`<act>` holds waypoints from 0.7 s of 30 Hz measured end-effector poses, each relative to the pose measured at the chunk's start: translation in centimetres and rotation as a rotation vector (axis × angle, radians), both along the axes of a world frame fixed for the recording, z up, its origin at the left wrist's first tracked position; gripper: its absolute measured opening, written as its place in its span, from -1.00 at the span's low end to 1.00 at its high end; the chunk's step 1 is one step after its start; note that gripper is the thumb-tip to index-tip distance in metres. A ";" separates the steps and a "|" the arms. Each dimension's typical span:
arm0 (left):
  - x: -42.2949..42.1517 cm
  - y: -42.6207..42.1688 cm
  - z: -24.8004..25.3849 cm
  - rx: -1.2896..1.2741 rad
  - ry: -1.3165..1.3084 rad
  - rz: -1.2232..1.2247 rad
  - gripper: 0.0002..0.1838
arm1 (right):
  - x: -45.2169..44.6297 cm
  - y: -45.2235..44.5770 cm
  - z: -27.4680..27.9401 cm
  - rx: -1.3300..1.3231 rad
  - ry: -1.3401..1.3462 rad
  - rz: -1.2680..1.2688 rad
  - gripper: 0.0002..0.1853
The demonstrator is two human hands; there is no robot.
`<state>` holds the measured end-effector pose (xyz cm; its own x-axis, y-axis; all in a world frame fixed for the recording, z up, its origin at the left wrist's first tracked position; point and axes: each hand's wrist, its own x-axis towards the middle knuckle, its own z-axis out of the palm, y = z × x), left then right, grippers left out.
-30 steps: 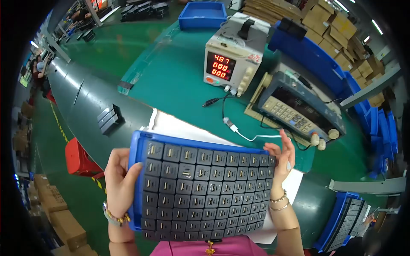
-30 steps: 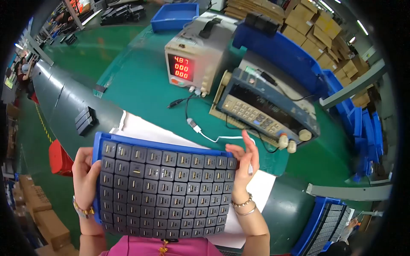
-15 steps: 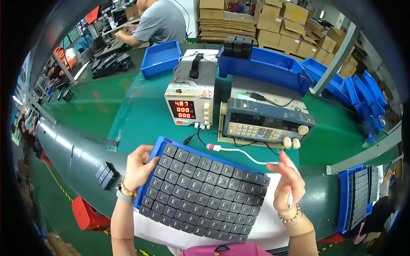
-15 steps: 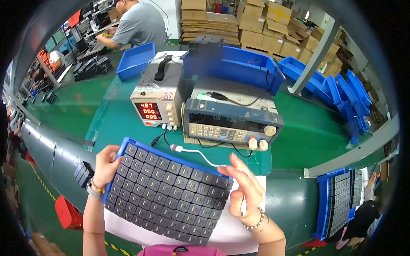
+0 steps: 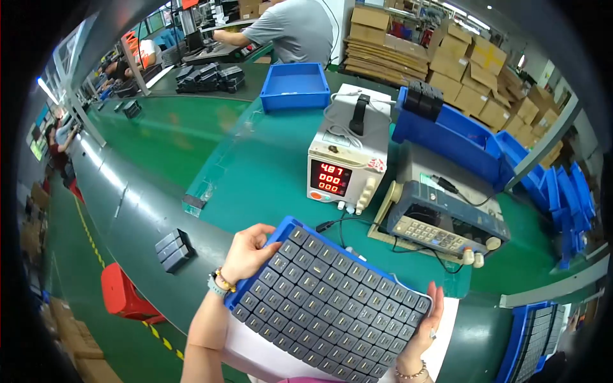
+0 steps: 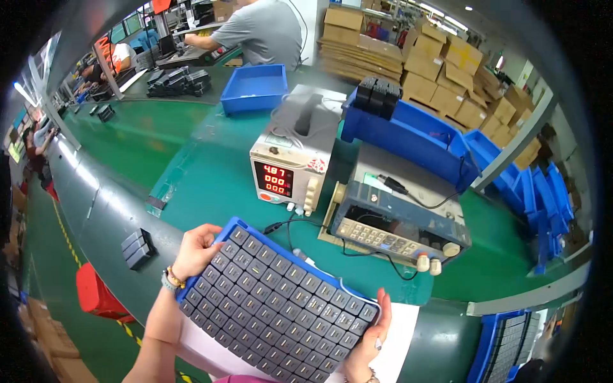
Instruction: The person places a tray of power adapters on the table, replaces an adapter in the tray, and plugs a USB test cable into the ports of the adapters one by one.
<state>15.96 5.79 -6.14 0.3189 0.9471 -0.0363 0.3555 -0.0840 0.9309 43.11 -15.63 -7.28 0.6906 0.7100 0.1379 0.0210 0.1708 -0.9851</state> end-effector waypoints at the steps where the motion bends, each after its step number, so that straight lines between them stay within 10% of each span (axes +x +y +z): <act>1: 0.0 -0.1 -0.3 0.039 0.020 -0.006 -0.76 | 0.2 -0.2 0.1 -0.006 -0.039 0.019 -0.10; 21: -2.7 1.8 -2.6 0.064 -0.099 0.064 -0.85 | 6.1 4.6 6.2 -0.156 -0.535 0.121 -0.38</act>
<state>13.27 7.62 -8.72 0.2566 0.9650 0.0536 0.2684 -0.1245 0.9552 49.19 -11.02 -1.04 0.4663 0.8194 0.3332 0.5132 0.0562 -0.8564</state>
